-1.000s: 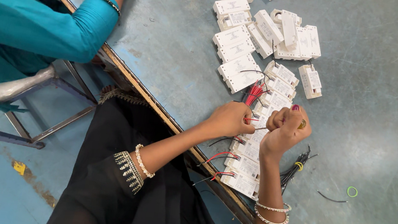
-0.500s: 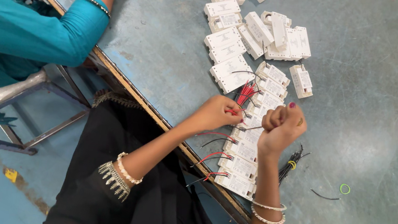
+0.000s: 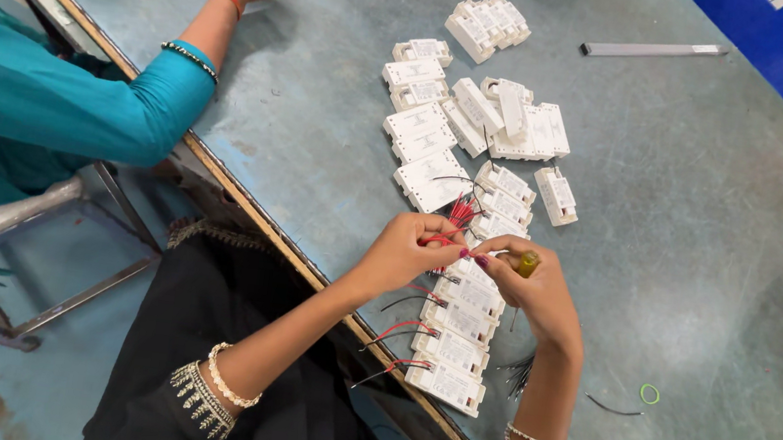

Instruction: The person uses a screwdriver to attach red and black wires to white electrical modules arranged on a table. They tighten screws to secure the wires, then move the completed modules aside and continue with the next set.

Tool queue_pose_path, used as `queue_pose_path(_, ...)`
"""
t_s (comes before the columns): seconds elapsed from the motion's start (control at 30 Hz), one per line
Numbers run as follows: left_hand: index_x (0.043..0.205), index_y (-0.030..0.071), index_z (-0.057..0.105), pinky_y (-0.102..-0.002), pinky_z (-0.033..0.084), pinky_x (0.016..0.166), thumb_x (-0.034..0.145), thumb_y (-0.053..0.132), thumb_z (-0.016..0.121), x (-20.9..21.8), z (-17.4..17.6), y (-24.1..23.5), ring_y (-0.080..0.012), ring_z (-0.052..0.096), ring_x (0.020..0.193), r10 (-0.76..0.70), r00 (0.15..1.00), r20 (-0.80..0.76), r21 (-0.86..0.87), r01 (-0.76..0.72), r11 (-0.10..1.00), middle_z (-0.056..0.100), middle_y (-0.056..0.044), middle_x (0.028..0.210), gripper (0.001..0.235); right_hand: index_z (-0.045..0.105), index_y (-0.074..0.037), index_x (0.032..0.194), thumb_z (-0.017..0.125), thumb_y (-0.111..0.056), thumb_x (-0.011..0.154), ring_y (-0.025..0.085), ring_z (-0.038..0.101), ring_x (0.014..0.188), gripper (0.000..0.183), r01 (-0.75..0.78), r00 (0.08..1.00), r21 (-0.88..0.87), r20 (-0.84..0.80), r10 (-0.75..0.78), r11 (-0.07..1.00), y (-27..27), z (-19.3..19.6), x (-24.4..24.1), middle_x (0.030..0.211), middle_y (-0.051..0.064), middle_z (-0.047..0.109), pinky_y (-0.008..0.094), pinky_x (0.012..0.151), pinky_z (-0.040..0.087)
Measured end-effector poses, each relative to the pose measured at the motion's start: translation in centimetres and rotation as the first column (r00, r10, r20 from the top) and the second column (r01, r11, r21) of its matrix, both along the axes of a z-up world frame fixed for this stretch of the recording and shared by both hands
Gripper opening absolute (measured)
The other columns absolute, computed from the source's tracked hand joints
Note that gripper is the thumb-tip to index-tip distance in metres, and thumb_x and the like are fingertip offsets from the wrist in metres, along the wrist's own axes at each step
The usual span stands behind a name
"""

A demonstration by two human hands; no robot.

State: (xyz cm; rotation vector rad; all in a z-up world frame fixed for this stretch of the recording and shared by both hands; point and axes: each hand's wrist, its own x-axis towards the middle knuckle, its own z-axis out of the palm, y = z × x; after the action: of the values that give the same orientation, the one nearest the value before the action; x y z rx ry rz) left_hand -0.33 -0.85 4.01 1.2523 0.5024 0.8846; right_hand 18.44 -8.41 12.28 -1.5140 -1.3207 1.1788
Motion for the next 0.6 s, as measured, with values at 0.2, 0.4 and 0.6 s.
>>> queue_pose_path(0.2,0.095,0.002,0.076,-0.022,0.034,0.050,0.088,0.015,0.073,-0.1,0.8,-0.8,0.0005,0.040,0.058,0.199,0.970,-0.140,0.102,-0.185,0.977,0.047,0.008,0.061,0.015,0.070,-0.003,0.096,0.072,-0.014,0.090,0.000,0.028,0.047,0.013,0.074,0.996,-0.032,-0.051,-0.075,0.997,0.9,-2.0,0.5,0.057,-0.010,0.044,0.023,0.042,0.018)
queue_pose_path(0.4,0.092,0.002,0.075,-0.027,0.048,0.051,0.083,0.016,0.075,0.8,0.9,-1.4,-0.0070,0.061,0.053,0.378,0.885,-0.270,0.167,-0.344,0.924,0.067,-0.003,0.062,0.017,0.071,0.000,0.089,0.081,-0.013,0.089,0.000,0.039,0.055,0.016,0.112,0.920,0.206,0.349,-0.180,0.972,1.7,-4.6,0.0,0.063,-0.008,0.052,0.022,0.048,0.029)
queue_pose_path(0.6,0.091,0.008,0.078,-0.035,0.049,0.056,0.081,0.021,0.076,1.2,-1.2,-1.2,-0.0210,0.065,0.058,0.299,0.831,-0.470,0.250,-0.199,0.947,0.068,-0.010,0.065,0.017,0.066,-0.009,0.088,0.064,-0.020,0.092,0.007,0.029,0.049,0.012,0.337,0.939,0.206,-0.149,-0.311,0.919,0.7,-1.7,2.3,0.058,-0.007,0.040,0.028,0.045,0.021)
